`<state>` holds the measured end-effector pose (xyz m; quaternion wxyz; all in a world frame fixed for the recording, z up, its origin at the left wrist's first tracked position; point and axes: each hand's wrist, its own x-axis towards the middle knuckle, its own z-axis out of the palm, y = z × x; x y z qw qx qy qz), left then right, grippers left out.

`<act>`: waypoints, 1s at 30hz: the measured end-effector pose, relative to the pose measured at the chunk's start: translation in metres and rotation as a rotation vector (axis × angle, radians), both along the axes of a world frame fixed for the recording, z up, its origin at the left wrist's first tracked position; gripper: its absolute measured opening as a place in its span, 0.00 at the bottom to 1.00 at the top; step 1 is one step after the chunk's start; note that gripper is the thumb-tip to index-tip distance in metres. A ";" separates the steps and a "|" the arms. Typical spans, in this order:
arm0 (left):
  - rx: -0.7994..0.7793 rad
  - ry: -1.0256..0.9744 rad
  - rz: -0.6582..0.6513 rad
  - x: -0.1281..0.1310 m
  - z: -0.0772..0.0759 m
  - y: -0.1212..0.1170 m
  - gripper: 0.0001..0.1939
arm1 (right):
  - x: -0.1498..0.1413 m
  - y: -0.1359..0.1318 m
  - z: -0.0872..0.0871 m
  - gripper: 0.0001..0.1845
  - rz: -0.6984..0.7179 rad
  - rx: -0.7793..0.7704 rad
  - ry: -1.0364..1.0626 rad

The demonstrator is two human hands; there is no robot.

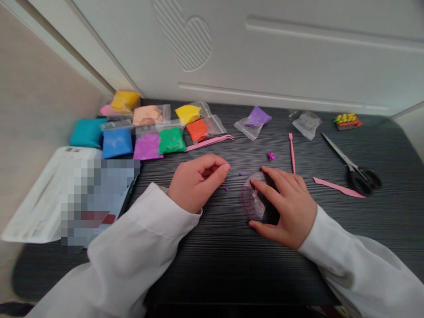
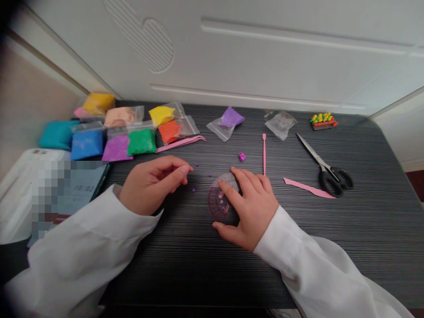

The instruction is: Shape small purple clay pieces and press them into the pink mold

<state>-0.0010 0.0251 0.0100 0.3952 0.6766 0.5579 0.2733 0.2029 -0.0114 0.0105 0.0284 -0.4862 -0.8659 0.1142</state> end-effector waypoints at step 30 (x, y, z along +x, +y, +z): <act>0.007 0.021 0.010 0.000 -0.002 0.001 0.12 | 0.002 -0.001 -0.002 0.35 0.025 0.038 -0.023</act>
